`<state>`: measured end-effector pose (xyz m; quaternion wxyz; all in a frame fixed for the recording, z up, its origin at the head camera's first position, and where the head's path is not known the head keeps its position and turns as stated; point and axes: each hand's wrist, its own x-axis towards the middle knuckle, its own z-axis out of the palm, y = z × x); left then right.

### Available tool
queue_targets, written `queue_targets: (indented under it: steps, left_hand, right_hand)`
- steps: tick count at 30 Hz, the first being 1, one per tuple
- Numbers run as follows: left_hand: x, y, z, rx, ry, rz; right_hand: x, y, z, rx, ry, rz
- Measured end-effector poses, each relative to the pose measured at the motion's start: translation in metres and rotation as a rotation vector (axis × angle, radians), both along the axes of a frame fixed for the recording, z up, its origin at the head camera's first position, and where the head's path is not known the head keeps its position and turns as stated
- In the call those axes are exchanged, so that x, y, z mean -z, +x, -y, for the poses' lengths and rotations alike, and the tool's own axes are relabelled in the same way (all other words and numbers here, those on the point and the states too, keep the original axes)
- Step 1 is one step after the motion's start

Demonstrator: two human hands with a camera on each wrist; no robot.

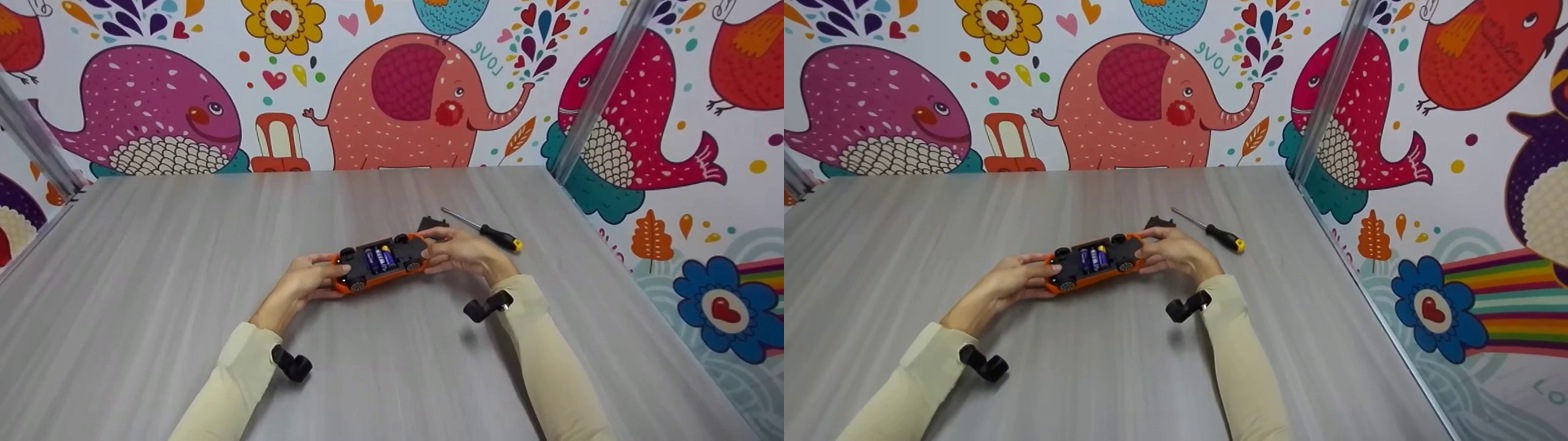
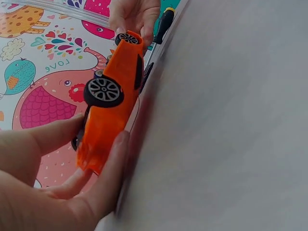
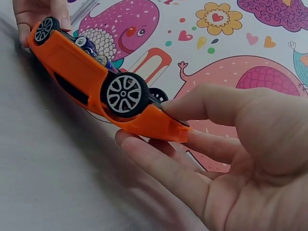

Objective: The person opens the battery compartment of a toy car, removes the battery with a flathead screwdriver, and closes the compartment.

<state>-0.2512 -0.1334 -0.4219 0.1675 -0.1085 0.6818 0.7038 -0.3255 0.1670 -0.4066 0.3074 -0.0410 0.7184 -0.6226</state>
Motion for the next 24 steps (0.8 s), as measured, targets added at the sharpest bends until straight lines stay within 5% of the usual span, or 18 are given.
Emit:
queue_targets:
  steps: [14,24]
  left_hand:
    - [-0.002,0.001,-0.003,0.008,-0.092,0.014]
    - [-0.001,-0.001,-0.002,0.015,-0.098,0.011]
  right_hand:
    - [0.004,0.001,-0.006,-0.030,0.089,-0.012]
    - [-0.010,0.007,0.000,-0.040,0.234,-0.081]
